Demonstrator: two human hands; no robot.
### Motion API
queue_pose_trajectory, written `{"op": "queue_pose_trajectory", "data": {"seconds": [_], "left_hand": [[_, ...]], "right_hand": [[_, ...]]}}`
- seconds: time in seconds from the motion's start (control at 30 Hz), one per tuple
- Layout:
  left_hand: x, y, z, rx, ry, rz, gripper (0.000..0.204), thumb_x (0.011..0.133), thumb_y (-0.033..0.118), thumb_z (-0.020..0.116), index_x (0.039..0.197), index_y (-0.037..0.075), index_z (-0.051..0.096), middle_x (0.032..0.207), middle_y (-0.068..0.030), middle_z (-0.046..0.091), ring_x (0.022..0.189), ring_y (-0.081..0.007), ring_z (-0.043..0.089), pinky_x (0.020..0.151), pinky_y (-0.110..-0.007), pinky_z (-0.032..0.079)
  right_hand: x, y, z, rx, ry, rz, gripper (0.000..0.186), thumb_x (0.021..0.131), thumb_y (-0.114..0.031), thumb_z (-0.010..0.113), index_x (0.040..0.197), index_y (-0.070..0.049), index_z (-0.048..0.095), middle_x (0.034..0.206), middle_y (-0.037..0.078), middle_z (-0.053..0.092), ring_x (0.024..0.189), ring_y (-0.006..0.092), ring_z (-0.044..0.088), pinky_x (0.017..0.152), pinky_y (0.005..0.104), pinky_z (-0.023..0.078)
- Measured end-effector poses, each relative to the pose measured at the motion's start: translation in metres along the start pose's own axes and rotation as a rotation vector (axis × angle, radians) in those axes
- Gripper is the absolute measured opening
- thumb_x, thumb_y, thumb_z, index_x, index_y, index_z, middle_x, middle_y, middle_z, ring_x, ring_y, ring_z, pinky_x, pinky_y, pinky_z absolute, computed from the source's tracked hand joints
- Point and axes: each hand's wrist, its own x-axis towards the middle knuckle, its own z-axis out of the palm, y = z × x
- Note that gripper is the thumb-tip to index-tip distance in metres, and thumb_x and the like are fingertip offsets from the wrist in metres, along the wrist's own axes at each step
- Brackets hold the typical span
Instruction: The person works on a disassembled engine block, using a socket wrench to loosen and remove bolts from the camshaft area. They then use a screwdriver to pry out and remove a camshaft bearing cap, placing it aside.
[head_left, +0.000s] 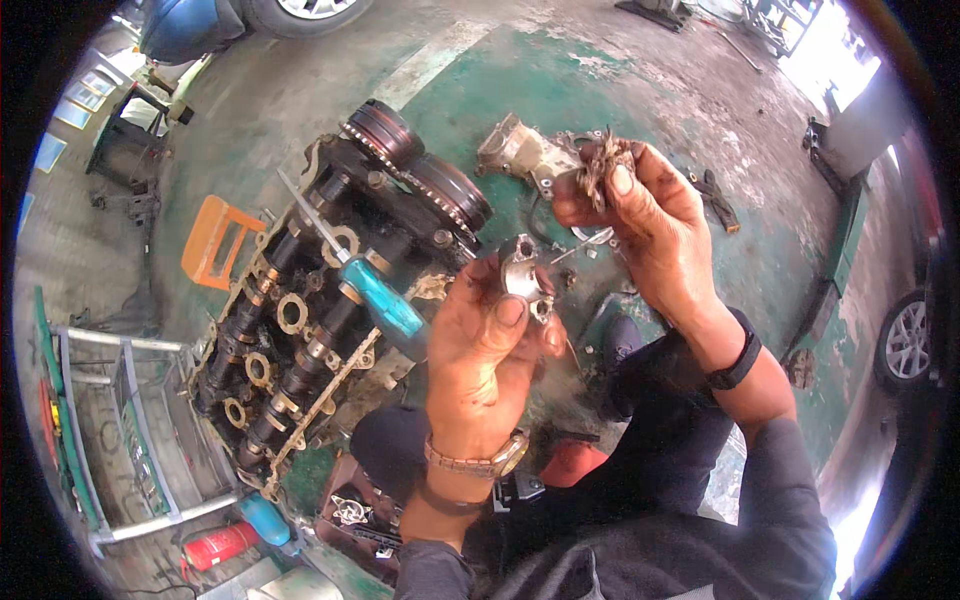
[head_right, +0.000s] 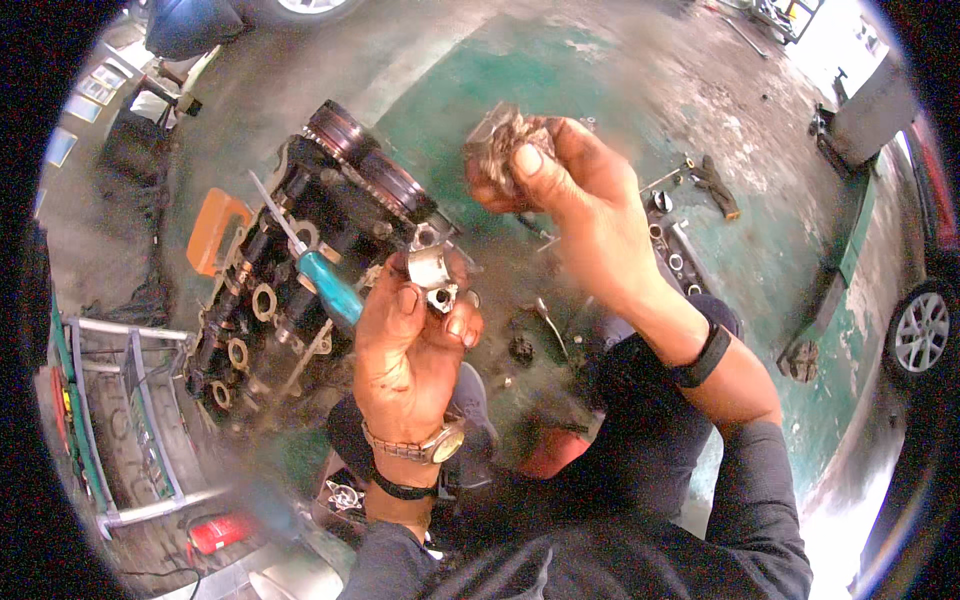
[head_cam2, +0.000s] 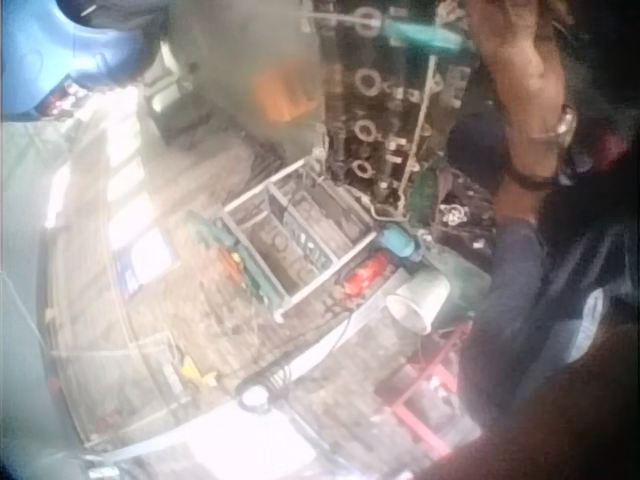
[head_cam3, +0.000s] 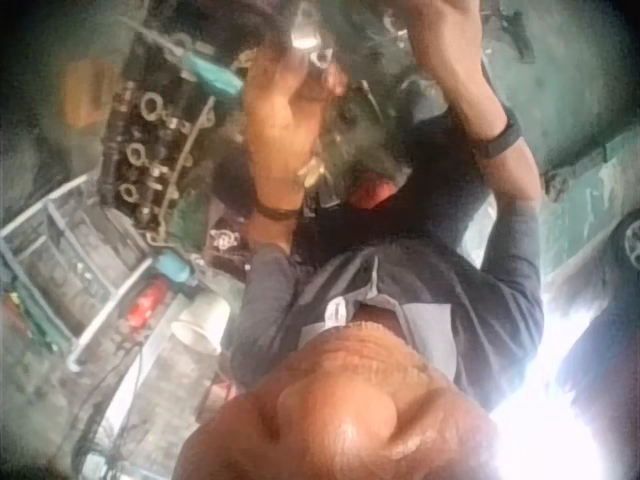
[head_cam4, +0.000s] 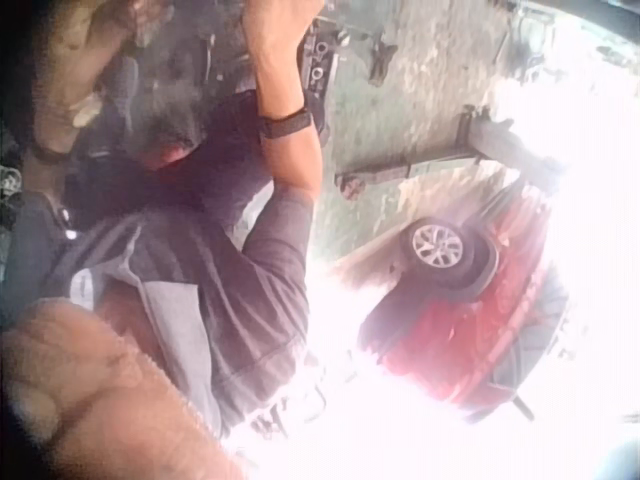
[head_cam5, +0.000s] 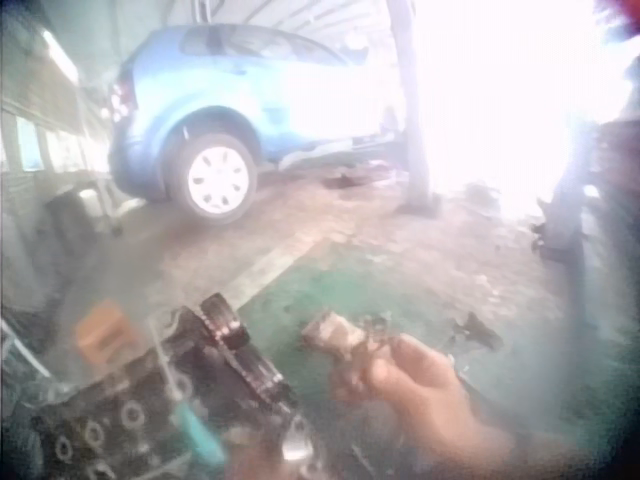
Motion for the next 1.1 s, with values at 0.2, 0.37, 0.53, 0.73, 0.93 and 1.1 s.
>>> {"op": "queue_pose_trajectory", "data": {"seconds": [0.2,0.37,0.53,0.73,0.93,1.1], "left_hand": [[-0.003,-0.002,0.001,0.008,0.010,0.042,0.043,0.092,0.022,0.069,0.126,0.005,0.050,0.111,-0.0133,0.064,0.074,-0.0197,0.058,0.068,-0.035,0.046],[0.000,-0.009,0.000,0.179,0.031,0.155,0.041,0.094,0.021,0.067,0.127,0.003,0.049,0.109,-0.0116,0.065,0.079,-0.0216,0.062,0.070,-0.035,0.052],[0.000,-0.010,0.001,0.121,0.018,0.215,0.026,0.095,0.005,0.063,0.118,-0.002,0.054,0.111,-0.0136,0.066,0.089,-0.0198,0.065,0.071,-0.032,0.057],[0.001,-0.011,-0.001,0.206,0.072,0.187,0.020,0.095,0.005,0.063,0.113,-0.004,0.057,0.105,-0.0127,0.068,0.081,-0.0170,0.066,0.065,-0.029,0.056],[0.003,-0.010,-0.008,0.292,0.037,0.126,0.019,0.095,0.007,0.062,0.112,0.002,0.057,0.100,-0.0128,0.070,0.075,-0.0237,0.066,0.065,-0.036,0.055],[0.002,-0.011,-0.005,0.167,0.054,0.103,0.019,0.092,0.000,0.065,0.109,-0.003,0.059,0.097,-0.0123,0.070,0.074,-0.0186,0.067,0.067,-0.030,0.056]], "right_hand": [[-0.012,-0.003,0.007,-0.121,-0.117,-0.084,0.036,0.093,-0.024,0.070,0.117,0.002,0.064,0.116,0.015,0.067,0.102,0.0212,0.065,0.092,0.0348,0.050],[-0.010,-0.003,0.017,-0.411,-0.276,-0.277,0.033,0.084,-0.008,0.077,0.115,0.001,0.069,0.110,0.012,0.068,0.092,0.0153,0.066,0.081,0.0301,0.054],[-0.014,-0.013,0.021,-0.123,-0.257,0.133,0.032,0.087,-0.007,0.074,0.116,0.004,0.066,0.092,0.006,0.071,0.076,0.0081,0.064,0.064,0.0243,0.053],[-0.007,-0.023,0.011,-0.337,-0.393,0.222,0.033,0.085,-0.002,0.075,0.115,0.006,0.066,0.092,0.005,0.072,0.083,0.0099,0.064,0.074,0.0275,0.054],[-0.004,-0.023,0.004,-0.722,-0.415,-0.012,0.025,0.079,-0.004,0.077,0.101,0.004,0.068,0.085,0.010,0.072,0.076,0.0160,0.067,0.071,0.0292,0.053],[-0.003,-0.022,-0.001,-0.775,-0.426,-0.144,0.025,0.074,-0.004,0.077,0.097,0.002,0.068,0.079,0.013,0.068,0.072,0.0255,0.068,0.066,0.0336,0.052]]}}
